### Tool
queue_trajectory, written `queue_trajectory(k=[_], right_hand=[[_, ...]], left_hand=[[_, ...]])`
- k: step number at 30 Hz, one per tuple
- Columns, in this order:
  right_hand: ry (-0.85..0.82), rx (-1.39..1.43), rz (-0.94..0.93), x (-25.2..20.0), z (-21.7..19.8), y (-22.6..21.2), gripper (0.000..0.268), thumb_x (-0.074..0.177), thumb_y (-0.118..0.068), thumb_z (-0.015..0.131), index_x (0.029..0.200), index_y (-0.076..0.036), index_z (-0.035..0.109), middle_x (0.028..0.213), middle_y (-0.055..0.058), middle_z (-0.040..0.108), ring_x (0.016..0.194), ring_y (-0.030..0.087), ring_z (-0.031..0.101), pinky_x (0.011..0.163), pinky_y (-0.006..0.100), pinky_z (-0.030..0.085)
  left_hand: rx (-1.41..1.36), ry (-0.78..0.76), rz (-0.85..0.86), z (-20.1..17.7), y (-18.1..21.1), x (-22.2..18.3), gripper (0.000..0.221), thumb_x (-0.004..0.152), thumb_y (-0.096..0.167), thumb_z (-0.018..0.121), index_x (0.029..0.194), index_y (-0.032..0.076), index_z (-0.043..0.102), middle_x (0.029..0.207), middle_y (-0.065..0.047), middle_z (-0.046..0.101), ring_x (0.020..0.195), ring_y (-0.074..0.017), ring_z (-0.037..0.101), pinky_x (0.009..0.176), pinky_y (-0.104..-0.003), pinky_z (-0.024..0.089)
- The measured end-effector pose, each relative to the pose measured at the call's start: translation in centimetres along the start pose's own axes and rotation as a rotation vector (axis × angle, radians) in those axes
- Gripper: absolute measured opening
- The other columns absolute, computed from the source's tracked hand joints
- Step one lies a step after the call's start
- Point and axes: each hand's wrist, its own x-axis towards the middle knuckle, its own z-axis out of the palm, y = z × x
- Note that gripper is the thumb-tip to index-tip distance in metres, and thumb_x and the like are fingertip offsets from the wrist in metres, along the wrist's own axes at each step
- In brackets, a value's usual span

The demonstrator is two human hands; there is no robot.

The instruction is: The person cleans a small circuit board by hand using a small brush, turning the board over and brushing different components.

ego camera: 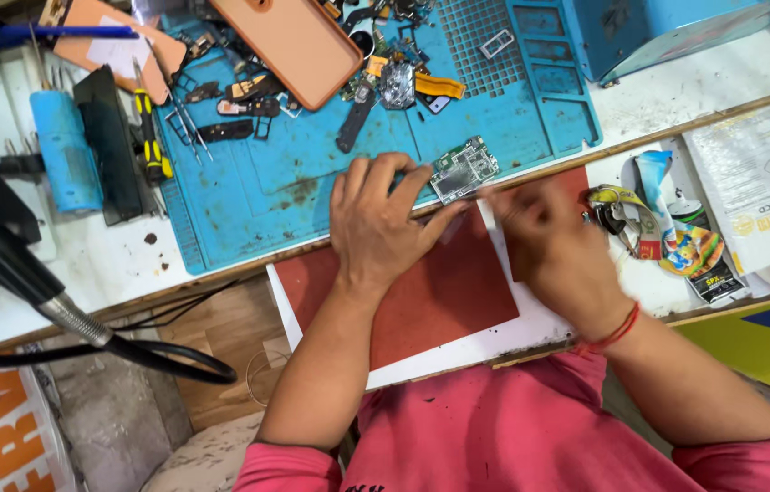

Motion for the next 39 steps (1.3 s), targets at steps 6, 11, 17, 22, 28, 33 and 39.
queue_trajectory(k=[6, 11, 17, 22, 28, 33, 39], right_hand=[[0.012, -0.048, -0.093, 0.6, -0.7, -0.4, 0.057, 0.088, -0.001, 0.066, 0.141, -0.021, 0.066, 0.106, 0.008, 0.061, 0.075, 0.025, 0.067, 0.055, 0.040, 0.054], [0.026, 0.097, -0.186, 1.2, -1.6, 0.0, 0.062, 0.082, -0.004, 0.066, 0.144, -0.016, 0.061, 0.114, 0.011, 0.058, 0.086, 0.027, 0.067, 0.066, 0.039, 0.058], [0.042, 0.054, -0.064, 1.5, -1.6, 1.3, 0.057, 0.090, -0.001, 0.067, 0.145, -0.015, 0.063, 0.114, 0.013, 0.061, 0.079, 0.030, 0.066, 0.060, 0.041, 0.054], [0.032, 0.060, -0.057, 1.2, -1.2, 0.8, 0.058, 0.089, 0.000, 0.064, 0.145, -0.016, 0.063, 0.110, 0.013, 0.060, 0.078, 0.031, 0.066, 0.062, 0.042, 0.055], [-0.044, 0.036, -0.022, 1.5, -1.7, 0.2, 0.055, 0.088, -0.004, 0.065, 0.141, -0.016, 0.064, 0.110, 0.012, 0.061, 0.078, 0.032, 0.067, 0.060, 0.044, 0.055], [-0.043, 0.118, -0.073, 1.5, -1.7, 0.6, 0.065, 0.081, 0.001, 0.062, 0.144, -0.014, 0.063, 0.116, 0.017, 0.058, 0.082, 0.032, 0.068, 0.065, 0.043, 0.058], [-0.009, 0.097, -0.066, 0.9, -1.1, 1.1, 0.057, 0.092, 0.000, 0.062, 0.147, -0.013, 0.060, 0.116, 0.014, 0.058, 0.084, 0.033, 0.067, 0.066, 0.044, 0.056]], left_hand=[[-0.029, -0.038, -0.002, -0.3, -0.2, 0.0, 0.039, 0.070, 0.040, 0.088, 0.098, 0.017, 0.077, 0.104, 0.003, 0.065, 0.097, -0.0213, 0.059, 0.083, -0.040, 0.045], [-0.022, -0.032, -0.041, -0.2, 0.0, 0.0, 0.040, 0.070, 0.044, 0.088, 0.096, 0.016, 0.076, 0.103, 0.001, 0.064, 0.096, -0.0226, 0.059, 0.082, -0.041, 0.045], [-0.023, -0.029, -0.041, -0.2, 0.3, 0.0, 0.043, 0.074, 0.049, 0.088, 0.097, 0.015, 0.075, 0.102, 0.000, 0.063, 0.095, -0.0237, 0.058, 0.081, -0.041, 0.044], [0.018, -0.021, -0.011, -0.3, 0.4, 0.4, 0.041, 0.076, 0.049, 0.086, 0.096, 0.015, 0.074, 0.104, -0.001, 0.064, 0.096, -0.0240, 0.058, 0.080, -0.041, 0.044], [0.020, -0.055, -0.024, -0.2, 0.2, 0.4, 0.039, 0.075, 0.046, 0.086, 0.097, 0.016, 0.074, 0.104, 0.000, 0.064, 0.096, -0.0239, 0.058, 0.081, -0.042, 0.044], [0.018, -0.041, -0.026, -0.4, 0.4, 0.7, 0.038, 0.079, 0.046, 0.086, 0.097, 0.016, 0.074, 0.104, 0.000, 0.063, 0.097, -0.0246, 0.058, 0.081, -0.042, 0.044], [-0.008, -0.077, -0.044, -0.3, 0.2, 0.3, 0.041, 0.077, 0.048, 0.087, 0.097, 0.015, 0.073, 0.105, 0.000, 0.062, 0.097, -0.0247, 0.057, 0.081, -0.043, 0.043]])
